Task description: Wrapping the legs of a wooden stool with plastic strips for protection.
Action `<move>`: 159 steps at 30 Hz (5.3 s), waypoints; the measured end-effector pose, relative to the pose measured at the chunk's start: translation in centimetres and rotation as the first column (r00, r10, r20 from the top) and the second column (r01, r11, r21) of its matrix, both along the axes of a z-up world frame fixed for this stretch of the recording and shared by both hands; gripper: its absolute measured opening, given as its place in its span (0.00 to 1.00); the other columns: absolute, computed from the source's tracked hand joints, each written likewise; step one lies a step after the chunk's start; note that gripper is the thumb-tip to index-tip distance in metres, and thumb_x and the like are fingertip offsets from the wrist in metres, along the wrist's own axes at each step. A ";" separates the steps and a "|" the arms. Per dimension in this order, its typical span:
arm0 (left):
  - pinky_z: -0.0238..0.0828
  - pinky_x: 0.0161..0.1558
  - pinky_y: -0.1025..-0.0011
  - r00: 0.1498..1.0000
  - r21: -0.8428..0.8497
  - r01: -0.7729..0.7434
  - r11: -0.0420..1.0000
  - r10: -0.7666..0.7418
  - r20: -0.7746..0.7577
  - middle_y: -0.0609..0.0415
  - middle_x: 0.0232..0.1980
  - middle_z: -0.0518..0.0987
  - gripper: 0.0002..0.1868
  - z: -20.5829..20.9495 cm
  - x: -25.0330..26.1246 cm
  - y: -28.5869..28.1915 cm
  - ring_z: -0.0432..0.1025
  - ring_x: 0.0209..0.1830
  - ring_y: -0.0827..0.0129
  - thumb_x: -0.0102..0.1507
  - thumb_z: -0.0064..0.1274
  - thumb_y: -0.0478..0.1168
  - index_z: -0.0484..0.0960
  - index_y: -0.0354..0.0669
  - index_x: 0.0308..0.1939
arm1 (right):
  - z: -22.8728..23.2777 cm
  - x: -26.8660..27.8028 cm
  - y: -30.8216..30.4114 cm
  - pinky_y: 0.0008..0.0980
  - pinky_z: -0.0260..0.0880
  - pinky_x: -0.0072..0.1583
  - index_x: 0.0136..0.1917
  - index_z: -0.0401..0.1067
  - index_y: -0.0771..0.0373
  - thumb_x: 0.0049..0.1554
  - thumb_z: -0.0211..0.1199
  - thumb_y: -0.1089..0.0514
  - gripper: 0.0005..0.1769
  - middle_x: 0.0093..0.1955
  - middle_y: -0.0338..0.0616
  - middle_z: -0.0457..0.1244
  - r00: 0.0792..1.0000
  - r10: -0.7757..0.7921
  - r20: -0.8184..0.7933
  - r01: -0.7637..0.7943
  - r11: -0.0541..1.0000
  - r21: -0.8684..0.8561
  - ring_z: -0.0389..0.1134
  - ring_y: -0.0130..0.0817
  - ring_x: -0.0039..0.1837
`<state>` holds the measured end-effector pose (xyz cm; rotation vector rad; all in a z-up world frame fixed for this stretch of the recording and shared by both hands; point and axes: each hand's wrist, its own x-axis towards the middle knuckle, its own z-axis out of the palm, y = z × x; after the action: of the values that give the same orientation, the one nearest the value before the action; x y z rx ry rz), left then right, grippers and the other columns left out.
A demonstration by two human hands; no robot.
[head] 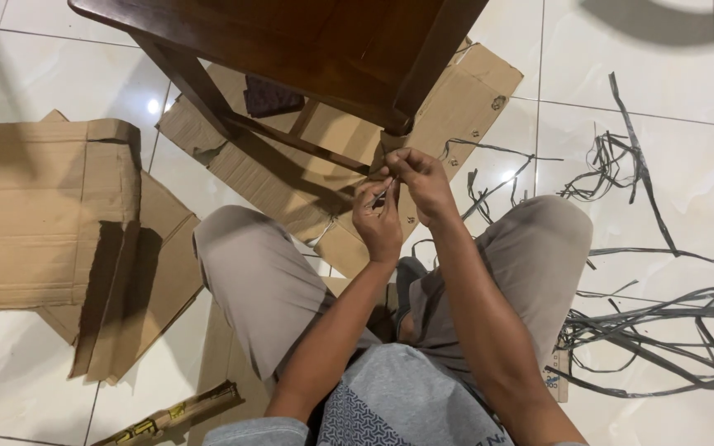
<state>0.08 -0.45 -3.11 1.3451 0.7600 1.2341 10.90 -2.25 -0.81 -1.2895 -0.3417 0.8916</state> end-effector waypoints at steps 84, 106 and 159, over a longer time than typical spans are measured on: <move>0.73 0.48 0.68 0.599 -0.398 0.767 0.504 -0.785 0.160 0.53 0.49 0.81 0.21 -13.7 12.0 19.4 0.74 0.48 0.68 0.69 0.51 0.50 0.78 0.37 0.56 | 4.0 2.9 0.0 0.30 0.73 0.46 0.47 0.78 0.67 0.57 0.70 0.56 0.11 0.40 0.41 0.72 0.786 -0.142 0.602 0.385 0.874 -0.297 0.73 0.27 0.42; 0.70 0.41 0.69 0.971 -0.506 0.239 0.829 -0.202 0.129 0.54 0.41 0.81 0.19 1.2 3.4 3.5 0.73 0.38 0.71 0.68 0.56 0.48 0.83 0.32 0.46 | 0.9 1.2 -1.3 0.30 0.73 0.50 0.49 0.72 0.68 0.62 0.65 0.60 0.08 0.43 0.40 0.67 0.978 -0.180 0.103 0.179 0.984 0.022 0.70 0.27 0.44; 0.67 0.33 0.74 0.973 -0.074 0.206 0.976 -0.212 -0.087 0.60 0.32 0.78 0.10 2.3 0.5 2.8 0.68 0.30 0.78 0.71 0.54 0.40 0.80 0.37 0.40 | 5.7 -3.8 -1.3 0.46 0.69 0.41 0.54 0.68 0.67 0.64 0.53 0.59 0.10 0.39 0.60 0.68 0.630 0.031 0.776 0.279 0.923 -0.263 0.73 0.53 0.39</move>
<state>0.54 2.33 -0.78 1.4001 0.6986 0.9779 7.06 -3.50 4.94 -2.0029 -0.7751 0.2133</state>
